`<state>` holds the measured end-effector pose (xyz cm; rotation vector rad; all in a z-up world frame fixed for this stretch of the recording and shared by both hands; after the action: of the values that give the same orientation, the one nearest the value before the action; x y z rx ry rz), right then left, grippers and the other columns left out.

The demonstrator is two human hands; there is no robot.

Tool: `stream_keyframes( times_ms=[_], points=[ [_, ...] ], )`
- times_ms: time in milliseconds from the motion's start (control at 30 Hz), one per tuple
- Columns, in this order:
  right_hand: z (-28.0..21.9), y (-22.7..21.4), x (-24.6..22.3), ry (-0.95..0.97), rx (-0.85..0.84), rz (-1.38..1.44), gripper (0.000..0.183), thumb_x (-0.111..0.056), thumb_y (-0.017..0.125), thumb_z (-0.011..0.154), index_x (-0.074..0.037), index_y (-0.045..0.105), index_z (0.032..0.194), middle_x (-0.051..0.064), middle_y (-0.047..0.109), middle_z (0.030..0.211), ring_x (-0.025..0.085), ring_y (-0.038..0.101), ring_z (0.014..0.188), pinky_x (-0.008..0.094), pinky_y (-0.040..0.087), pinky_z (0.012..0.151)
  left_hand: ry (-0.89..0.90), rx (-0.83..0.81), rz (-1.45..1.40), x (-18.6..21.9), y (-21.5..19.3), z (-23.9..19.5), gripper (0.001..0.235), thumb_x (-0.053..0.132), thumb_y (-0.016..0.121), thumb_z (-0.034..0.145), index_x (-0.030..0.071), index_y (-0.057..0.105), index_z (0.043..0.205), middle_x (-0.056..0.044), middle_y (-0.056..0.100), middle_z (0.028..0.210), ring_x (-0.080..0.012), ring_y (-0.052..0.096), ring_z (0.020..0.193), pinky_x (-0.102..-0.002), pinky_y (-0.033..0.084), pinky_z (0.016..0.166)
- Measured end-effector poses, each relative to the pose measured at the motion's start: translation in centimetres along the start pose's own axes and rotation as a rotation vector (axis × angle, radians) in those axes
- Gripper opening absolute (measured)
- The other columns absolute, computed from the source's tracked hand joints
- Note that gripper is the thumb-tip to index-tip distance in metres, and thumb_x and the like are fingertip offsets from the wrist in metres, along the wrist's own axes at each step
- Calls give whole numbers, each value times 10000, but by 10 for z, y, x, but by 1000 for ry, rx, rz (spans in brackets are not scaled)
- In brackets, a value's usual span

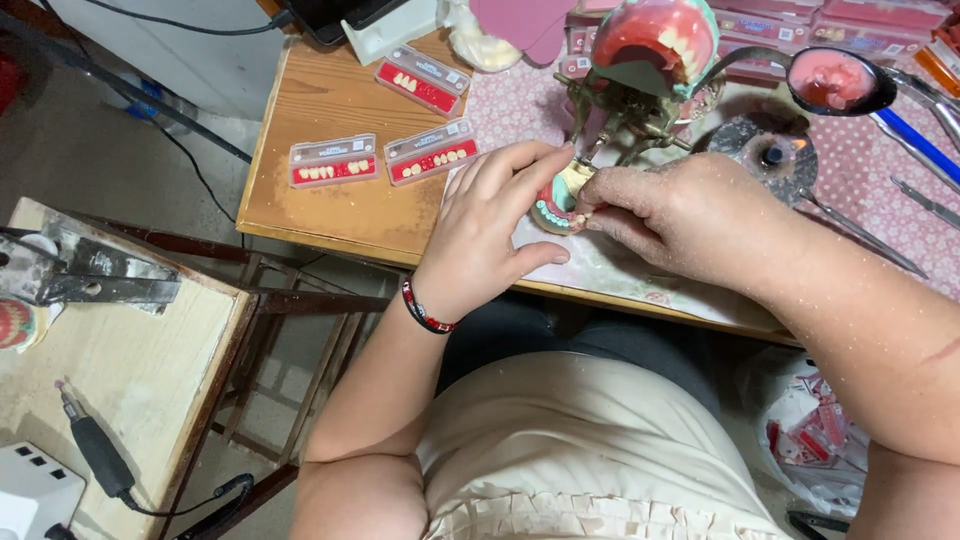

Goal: The person works on a dental cast mounted on an articulator, using a metal tool to apply material to the pink base. They then handle individual artificial teeth, placing them into the cast and adjusting their position by hand.

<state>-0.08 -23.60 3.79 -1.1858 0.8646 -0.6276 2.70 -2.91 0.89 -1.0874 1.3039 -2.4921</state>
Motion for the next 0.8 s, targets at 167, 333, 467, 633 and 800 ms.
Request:
stream_keyframes(
  times_ms=[167, 333, 467, 633, 800],
  points=[
    [0, 2, 1, -15, -5, -61, 129, -303, 666, 1001, -310, 637, 1126, 45, 614, 541, 330, 604, 467, 456, 439, 435, -14, 2, 44, 3, 0, 2, 875, 439, 876, 843, 180, 443, 1558, -61, 538, 1470, -296, 558, 1350, -500, 399, 1147],
    [1, 0, -1, 13, -22, 9, 103, -293, 671, 1001, -317, 654, 1100, 41, 637, 566, 322, 607, 482, 441, 443, 474, -12, 18, 85, 5, 1, 2, 935, 415, 934, 802, 175, 440, 1558, -61, 545, 1456, -294, 570, 1330, -498, 398, 1155],
    [3, 0, 0, 81, -44, 82, 100, -315, 698, 984, -321, 696, 1084, 11, 694, 650, 291, 648, 532, 415, 501, 540, -13, 14, 81, 5, 0, 2, 926, 404, 927, 803, 169, 440, 1555, -66, 542, 1453, -297, 567, 1330, -491, 399, 1154],
    [5, 2, 5, 119, -80, 184, 79, -312, 705, 982, -296, 710, 1059, -24, 678, 651, 220, 618, 528, 357, 471, 581, -9, 18, 104, 6, 0, 3, 947, 392, 952, 791, 164, 438, 1553, -67, 540, 1448, -295, 571, 1327, -494, 402, 1152],
    [5, 5, 6, 95, -89, 167, 86, -304, 690, 982, -292, 713, 1064, -20, 698, 670, 230, 651, 553, 369, 482, 588, 13, 16, 82, 5, 2, 1, 985, 349, 966, 793, 148, 402, 1576, -97, 529, 1456, -313, 568, 1337, -474, 428, 1150]
  ],
)
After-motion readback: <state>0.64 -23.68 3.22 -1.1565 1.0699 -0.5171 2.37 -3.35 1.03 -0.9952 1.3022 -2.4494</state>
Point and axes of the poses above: each hand's wrist, its own z-axis towards the middle knuckle, its own y-axis out of the palm, x = y × z, the point moved 4 cm from there along z, towards the middle knuckle
